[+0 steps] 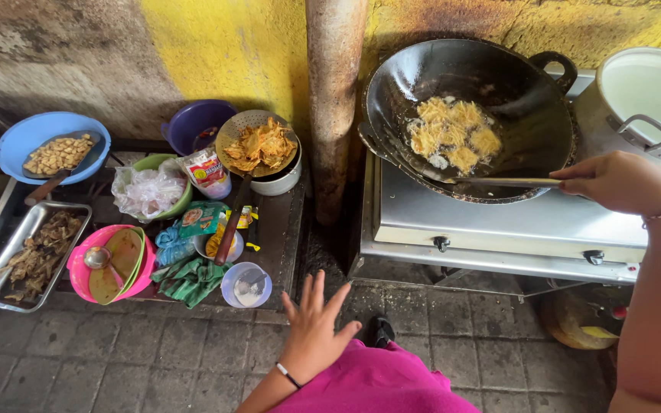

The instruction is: The person stirs and flips pieces of food frying in hot oil inside a wok using a metal spatula. The person keeps the food moving in the oil to cook it evenly.

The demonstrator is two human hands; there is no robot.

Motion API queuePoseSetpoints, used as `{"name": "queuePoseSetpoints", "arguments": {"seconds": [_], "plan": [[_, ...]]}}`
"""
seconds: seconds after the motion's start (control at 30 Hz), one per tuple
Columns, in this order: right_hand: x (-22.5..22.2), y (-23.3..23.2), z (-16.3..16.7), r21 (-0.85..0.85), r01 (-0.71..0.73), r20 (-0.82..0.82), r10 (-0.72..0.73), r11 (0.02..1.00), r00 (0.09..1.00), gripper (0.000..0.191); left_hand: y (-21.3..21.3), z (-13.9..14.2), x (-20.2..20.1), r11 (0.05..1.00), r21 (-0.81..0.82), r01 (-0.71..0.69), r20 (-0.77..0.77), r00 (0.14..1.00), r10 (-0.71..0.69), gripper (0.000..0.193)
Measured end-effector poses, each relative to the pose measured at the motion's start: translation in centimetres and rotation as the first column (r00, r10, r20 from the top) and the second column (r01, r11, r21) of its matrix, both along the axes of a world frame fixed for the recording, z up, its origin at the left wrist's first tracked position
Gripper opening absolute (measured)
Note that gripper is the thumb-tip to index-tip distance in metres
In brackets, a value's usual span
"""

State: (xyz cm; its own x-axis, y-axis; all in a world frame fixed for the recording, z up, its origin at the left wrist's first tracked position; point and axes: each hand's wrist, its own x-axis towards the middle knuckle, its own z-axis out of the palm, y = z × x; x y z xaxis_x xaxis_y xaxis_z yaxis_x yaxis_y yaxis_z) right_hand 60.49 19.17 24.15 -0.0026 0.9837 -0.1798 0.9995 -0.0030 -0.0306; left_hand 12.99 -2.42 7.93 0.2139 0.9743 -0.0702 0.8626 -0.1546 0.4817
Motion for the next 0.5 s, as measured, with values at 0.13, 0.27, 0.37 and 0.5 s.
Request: {"name": "queuePoseSetpoints", "arguments": {"seconds": [0.13,0.27,0.37,0.5], "plan": [[-0.4,0.5,-0.4,-0.059,0.036,0.019,-0.035,0.998,0.999,0.035,-0.5,0.0,0.7,0.995,-0.083,0.049,0.001,0.999,-0.049,0.079],[-1.4,0.2,-2.3,-0.058,0.077,-0.011,-0.077,0.995,0.997,0.037,-0.7,-0.2,0.6,0.994,-0.103,0.03,0.021,0.999,-0.028,0.073],[-2.4,-0.3,-4.1,-0.012,0.076,0.003,-0.075,0.997,0.997,0.04,-0.9,-0.4,0.5,0.996,-0.091,0.005,0.033,0.999,-0.002,0.071],[-4.2,-1.5,-7.0,0.031,0.153,-0.058,-0.151,0.988,0.987,0.044,-0.9,-0.6,0.1,0.987,-0.161,-0.023,0.014,1.0,0.026,0.072]]}}
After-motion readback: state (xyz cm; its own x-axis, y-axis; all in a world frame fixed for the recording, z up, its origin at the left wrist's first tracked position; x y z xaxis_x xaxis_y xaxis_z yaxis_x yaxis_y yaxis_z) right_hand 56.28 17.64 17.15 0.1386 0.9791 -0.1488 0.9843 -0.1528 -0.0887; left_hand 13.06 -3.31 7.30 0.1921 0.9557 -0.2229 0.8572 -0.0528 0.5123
